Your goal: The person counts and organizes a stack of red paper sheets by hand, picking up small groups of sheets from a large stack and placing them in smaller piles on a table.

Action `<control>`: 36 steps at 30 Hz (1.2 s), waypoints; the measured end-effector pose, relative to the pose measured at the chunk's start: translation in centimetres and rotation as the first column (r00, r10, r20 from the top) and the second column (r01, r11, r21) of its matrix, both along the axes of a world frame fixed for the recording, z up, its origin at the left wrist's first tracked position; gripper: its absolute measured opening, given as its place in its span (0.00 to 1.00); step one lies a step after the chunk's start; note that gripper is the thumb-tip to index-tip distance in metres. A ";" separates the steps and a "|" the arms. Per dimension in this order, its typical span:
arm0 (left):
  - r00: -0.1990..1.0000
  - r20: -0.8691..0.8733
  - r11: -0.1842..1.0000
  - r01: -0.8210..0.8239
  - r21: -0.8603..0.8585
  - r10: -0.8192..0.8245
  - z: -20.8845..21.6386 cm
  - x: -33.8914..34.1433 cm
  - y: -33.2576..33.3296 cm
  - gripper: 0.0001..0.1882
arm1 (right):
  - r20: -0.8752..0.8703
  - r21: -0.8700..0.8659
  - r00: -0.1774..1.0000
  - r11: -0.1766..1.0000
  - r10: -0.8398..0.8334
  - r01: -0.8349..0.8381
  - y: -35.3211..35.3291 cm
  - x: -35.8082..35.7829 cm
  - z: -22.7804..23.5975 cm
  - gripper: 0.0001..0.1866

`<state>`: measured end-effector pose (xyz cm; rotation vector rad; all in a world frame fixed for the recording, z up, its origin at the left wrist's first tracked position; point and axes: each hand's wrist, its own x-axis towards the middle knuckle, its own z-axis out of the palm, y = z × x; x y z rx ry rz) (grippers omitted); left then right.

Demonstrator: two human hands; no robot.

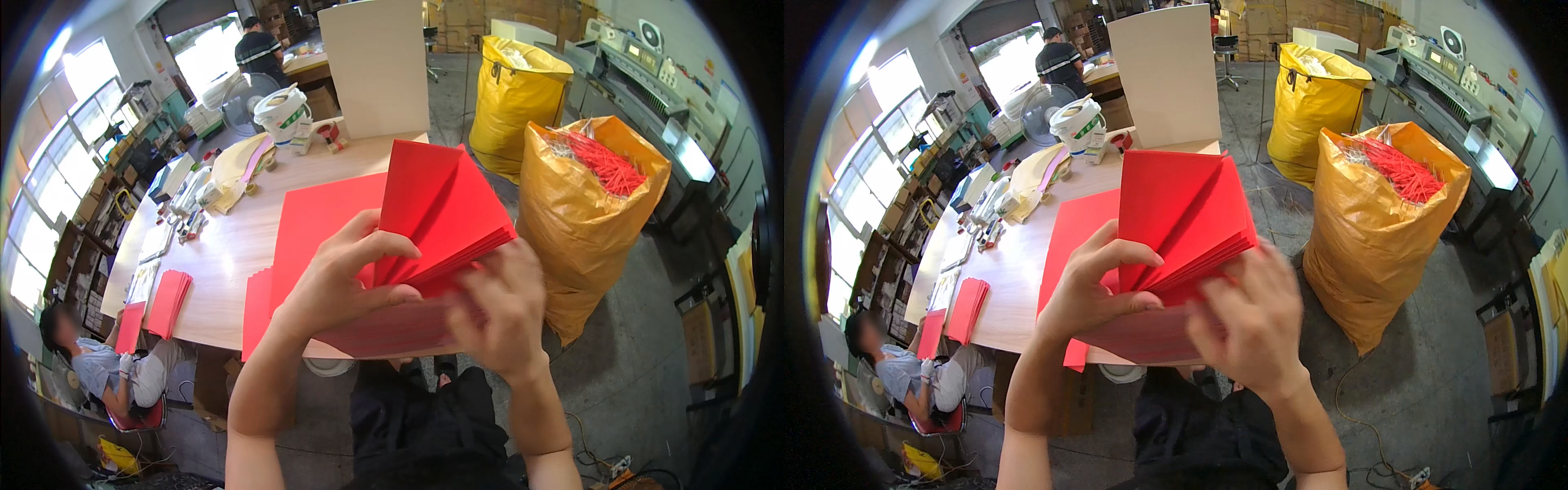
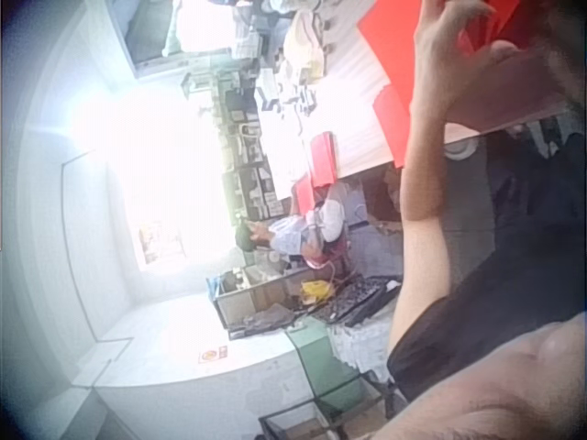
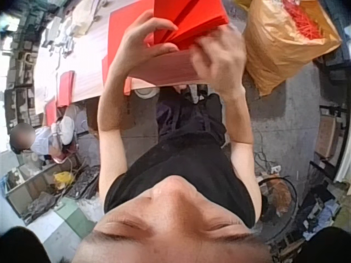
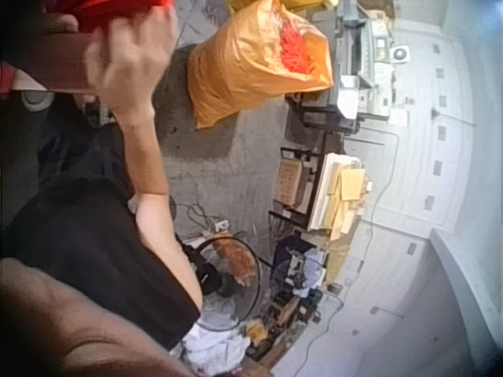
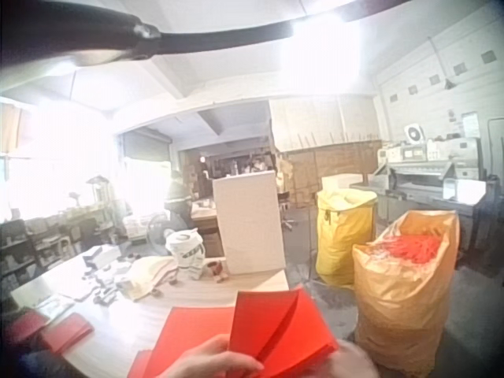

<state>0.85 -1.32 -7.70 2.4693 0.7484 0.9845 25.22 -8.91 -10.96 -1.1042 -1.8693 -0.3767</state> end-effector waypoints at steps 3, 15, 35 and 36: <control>0.995 -0.102 0.992 0.035 0.119 -0.023 0.0 0.3 -0.1 0.37 | 0.081 -0.230 0.985 0.965 0.149 -0.127 -0.2 -0.6 -0.7 0.18; 0.980 -0.196 0.983 -0.001 0.182 0.037 0.0 1.1 -0.3 0.30 | -0.028 -0.310 0.988 0.939 0.149 -0.150 -0.4 -0.4 -0.2 0.23; 0.979 -0.185 0.988 -0.060 0.141 0.086 -0.1 1.6 -0.5 0.31 | -0.143 -0.699 0.973 0.715 -0.179 0.029 -1.0 5.6 2.0 0.19; 0.980 -0.179 0.994 -0.078 0.079 0.091 0.0 1.6 -0.6 0.34 | -0.116 -0.702 0.975 0.711 -0.188 0.054 -0.8 5.4 2.9 0.19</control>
